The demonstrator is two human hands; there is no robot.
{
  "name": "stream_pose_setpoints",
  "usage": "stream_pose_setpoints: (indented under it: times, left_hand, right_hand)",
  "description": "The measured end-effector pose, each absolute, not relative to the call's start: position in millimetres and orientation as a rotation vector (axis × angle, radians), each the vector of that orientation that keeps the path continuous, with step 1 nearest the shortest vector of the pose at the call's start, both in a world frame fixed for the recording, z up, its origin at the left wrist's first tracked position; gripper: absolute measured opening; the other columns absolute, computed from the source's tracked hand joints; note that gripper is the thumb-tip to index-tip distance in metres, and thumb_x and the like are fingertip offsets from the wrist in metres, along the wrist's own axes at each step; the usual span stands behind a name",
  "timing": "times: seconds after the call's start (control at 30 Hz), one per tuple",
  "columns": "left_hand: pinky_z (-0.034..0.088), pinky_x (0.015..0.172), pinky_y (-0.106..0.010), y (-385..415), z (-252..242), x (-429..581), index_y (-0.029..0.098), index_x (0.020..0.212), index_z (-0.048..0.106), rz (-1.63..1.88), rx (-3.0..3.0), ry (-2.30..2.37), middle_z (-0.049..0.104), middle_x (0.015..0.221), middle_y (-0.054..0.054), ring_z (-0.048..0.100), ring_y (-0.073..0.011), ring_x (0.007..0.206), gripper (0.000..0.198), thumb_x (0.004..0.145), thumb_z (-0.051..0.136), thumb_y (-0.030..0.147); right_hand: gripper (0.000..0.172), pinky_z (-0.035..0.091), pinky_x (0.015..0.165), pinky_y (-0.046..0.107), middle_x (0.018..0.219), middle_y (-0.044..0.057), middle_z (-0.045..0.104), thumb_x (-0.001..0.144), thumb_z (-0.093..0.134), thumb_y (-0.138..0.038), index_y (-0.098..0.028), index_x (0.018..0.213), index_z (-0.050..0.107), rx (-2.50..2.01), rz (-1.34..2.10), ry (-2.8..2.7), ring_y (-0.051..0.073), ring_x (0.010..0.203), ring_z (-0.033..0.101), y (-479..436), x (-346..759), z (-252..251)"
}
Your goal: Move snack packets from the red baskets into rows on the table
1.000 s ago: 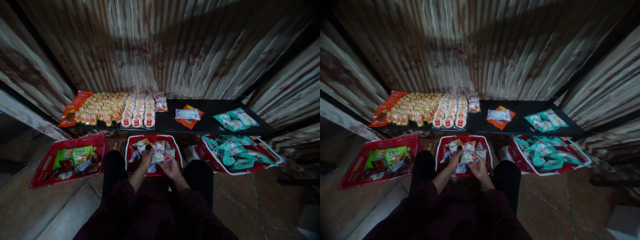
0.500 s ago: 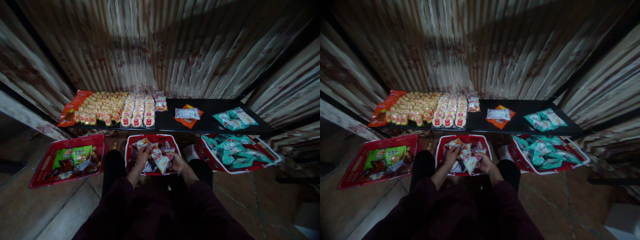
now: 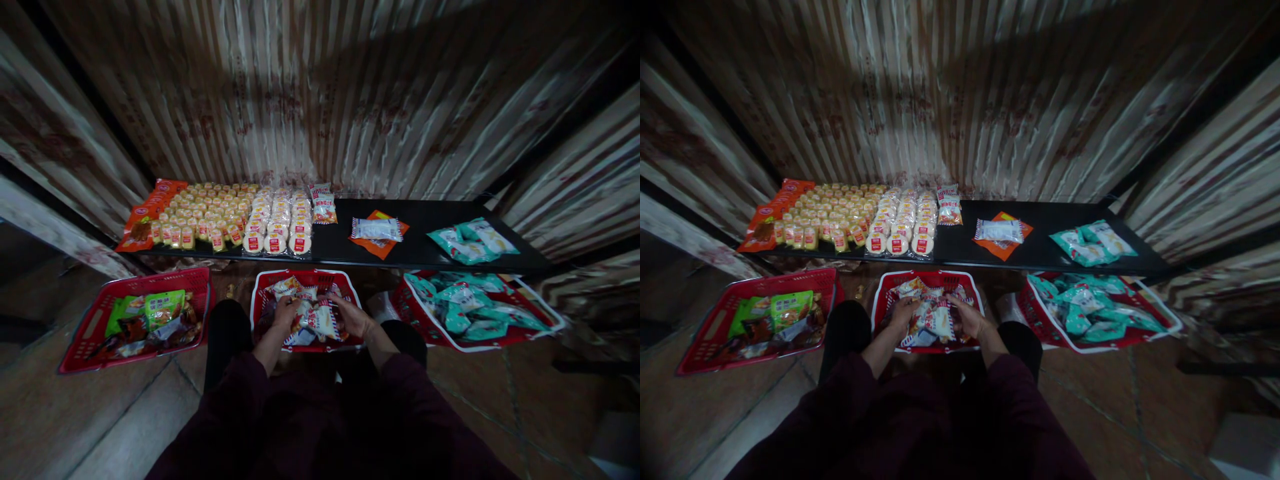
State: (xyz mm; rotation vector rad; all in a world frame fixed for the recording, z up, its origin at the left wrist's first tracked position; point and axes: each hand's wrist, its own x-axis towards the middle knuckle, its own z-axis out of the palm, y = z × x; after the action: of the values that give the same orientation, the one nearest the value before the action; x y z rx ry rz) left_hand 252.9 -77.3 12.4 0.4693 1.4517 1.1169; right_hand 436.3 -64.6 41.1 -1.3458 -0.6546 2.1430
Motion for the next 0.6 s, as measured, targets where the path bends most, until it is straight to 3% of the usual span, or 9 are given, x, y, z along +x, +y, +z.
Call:
stream_pose_setpoints:
  times: [0.13,0.23,0.6]
  left_hand:
    - [0.044,0.055,-0.023,-77.6,14.1,252.6,0.018,0.073,0.054,1.199,0.391,1.497,0.055,0.057,0.006,0.052,-0.0095,0.051,0.022,0.061,0.072,0.022]
    - [0.044,0.056,-0.023,-77.3,18.1,257.9,0.018,0.072,0.052,1.237,0.432,1.467,0.055,0.058,0.006,0.053,-0.0093,0.052,0.021,0.062,0.071,0.021]
    - [0.044,0.052,-0.024,-82.1,16.3,260.1,0.019,0.067,0.05,1.209,0.41,1.456,0.053,0.053,0.006,0.054,-0.0112,0.05,0.026,0.06,0.072,0.031]
  right_hand:
    - [0.027,0.054,0.078,0.038,0.086,0.005,0.074,0.075,0.069,-0.039,-0.021,0.095,0.066,-1.309,2.0,-0.641,0.021,0.082,0.069,-68.2,429.4,35.8]
    - [0.027,0.054,0.082,0.041,0.085,0.006,0.075,0.072,0.072,-0.033,-0.02,0.095,0.067,-1.26,1.952,-0.604,0.023,0.083,0.07,-65.7,425.6,32.4]
    - [0.02,0.058,0.067,0.036,0.071,0.004,0.074,0.07,0.073,-0.02,-0.016,0.089,0.07,-1.336,1.821,-0.593,0.022,0.065,0.071,-50.7,424.3,15.7]
